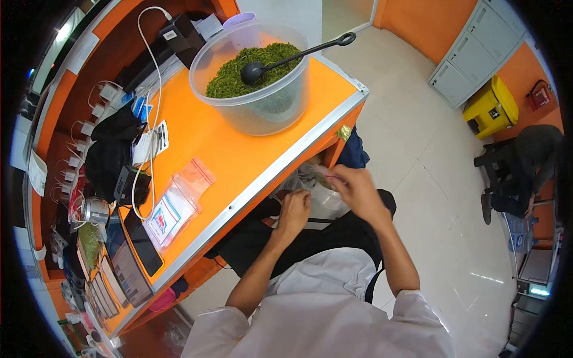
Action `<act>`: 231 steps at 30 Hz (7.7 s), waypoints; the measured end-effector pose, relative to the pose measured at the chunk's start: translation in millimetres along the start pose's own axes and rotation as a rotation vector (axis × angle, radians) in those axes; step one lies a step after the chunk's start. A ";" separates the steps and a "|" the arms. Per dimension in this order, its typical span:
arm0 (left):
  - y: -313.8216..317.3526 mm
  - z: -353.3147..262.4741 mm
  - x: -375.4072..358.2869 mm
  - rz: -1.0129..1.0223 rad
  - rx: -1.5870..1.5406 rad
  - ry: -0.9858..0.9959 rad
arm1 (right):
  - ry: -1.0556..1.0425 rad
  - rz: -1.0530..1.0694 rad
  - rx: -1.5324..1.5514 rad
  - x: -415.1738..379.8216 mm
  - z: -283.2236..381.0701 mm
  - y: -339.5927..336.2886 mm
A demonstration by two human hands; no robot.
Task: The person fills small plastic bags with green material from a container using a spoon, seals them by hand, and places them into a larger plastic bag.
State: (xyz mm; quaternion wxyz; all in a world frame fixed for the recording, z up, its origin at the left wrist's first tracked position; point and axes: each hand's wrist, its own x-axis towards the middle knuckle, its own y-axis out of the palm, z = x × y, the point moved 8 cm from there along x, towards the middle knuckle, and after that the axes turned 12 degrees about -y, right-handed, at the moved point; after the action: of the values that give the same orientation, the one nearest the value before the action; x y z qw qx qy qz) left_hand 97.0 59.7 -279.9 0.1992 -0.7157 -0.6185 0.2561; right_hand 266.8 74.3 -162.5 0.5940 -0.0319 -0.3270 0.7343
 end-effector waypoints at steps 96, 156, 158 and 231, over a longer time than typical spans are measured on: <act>-260.4 -185.6 -91.4 -0.325 -0.294 0.349 | -0.408 0.039 0.348 87.9 210.1 -11.6; -207.5 -159.5 -68.8 -0.253 -0.246 0.066 | -0.322 0.074 0.187 64.7 173.6 14.1; -208.6 -168.1 -70.7 -0.284 -0.140 0.159 | -0.260 0.068 0.217 63.7 171.9 13.4; -239.8 -167.1 -49.8 -0.115 -0.439 0.314 | -0.576 0.135 -0.789 200.7 240.2 -77.3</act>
State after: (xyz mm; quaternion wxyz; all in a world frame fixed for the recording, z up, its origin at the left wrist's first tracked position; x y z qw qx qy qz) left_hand 6.4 53.1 2.3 0.1470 -0.7365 -0.6602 -0.0099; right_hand 169.4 153.5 134.4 0.3731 -0.0712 -0.7284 0.5702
